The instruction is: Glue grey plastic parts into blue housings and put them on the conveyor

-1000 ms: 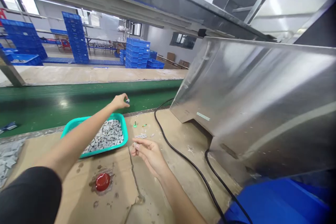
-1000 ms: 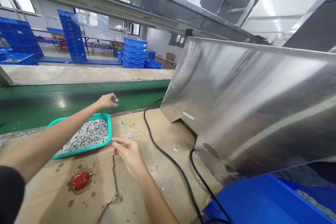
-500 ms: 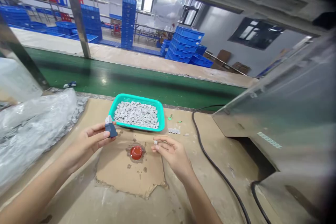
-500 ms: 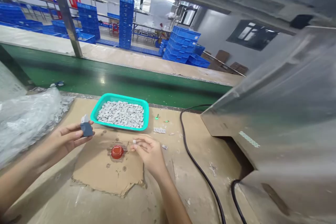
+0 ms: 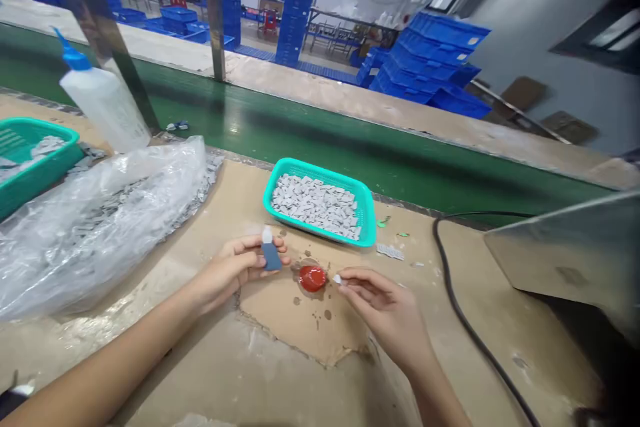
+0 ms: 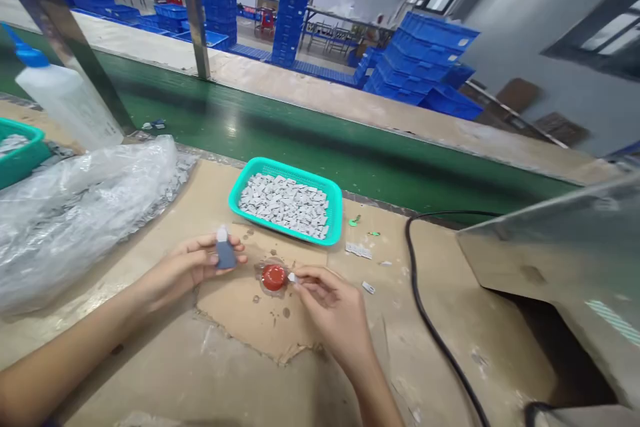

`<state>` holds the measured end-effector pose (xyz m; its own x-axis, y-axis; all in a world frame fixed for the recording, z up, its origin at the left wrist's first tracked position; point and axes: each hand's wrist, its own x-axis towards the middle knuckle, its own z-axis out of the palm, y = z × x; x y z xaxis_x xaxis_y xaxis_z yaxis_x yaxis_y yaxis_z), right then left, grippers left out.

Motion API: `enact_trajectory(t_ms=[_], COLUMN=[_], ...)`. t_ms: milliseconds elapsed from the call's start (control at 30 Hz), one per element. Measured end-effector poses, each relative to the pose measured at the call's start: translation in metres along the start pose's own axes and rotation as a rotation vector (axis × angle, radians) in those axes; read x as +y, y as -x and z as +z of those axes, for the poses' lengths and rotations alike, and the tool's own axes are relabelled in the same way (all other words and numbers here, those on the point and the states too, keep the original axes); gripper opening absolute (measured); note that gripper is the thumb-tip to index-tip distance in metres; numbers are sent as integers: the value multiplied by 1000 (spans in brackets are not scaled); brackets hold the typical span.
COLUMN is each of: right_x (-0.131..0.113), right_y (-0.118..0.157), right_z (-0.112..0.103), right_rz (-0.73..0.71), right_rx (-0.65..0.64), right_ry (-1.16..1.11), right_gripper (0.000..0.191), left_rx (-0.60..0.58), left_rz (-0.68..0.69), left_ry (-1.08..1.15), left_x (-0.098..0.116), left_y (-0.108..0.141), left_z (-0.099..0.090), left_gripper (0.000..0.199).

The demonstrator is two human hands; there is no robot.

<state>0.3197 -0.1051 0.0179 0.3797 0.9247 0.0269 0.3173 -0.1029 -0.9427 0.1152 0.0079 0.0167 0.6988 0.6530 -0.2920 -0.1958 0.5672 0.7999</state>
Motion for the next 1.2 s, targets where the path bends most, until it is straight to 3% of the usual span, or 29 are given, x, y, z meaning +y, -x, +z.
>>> enact_trajectory(t_ms=[200, 300, 467, 733, 1200], right_x=[0, -9, -20, -17, -9], right_y=[2, 6, 11, 15, 18], right_z=[1, 4, 13, 21, 29], right_rz=[-71, -190, -386, -435, -527], right_rx=[40, 40, 51, 84, 157], right_ry=[104, 332, 539, 583, 565], right_gripper=[17, 8, 12, 11, 11], left_rx=[3, 25, 108, 84, 23], left_rz=[-33, -50, -18, -34, 28], left_ry=[-10, -12, -70, -220, -292], left_x=[4, 2, -1, 4, 2], left_y=[3, 5, 5, 8, 8], left_z=[2, 3, 2, 2, 4], left_gripper=[29, 29, 26, 24, 23])
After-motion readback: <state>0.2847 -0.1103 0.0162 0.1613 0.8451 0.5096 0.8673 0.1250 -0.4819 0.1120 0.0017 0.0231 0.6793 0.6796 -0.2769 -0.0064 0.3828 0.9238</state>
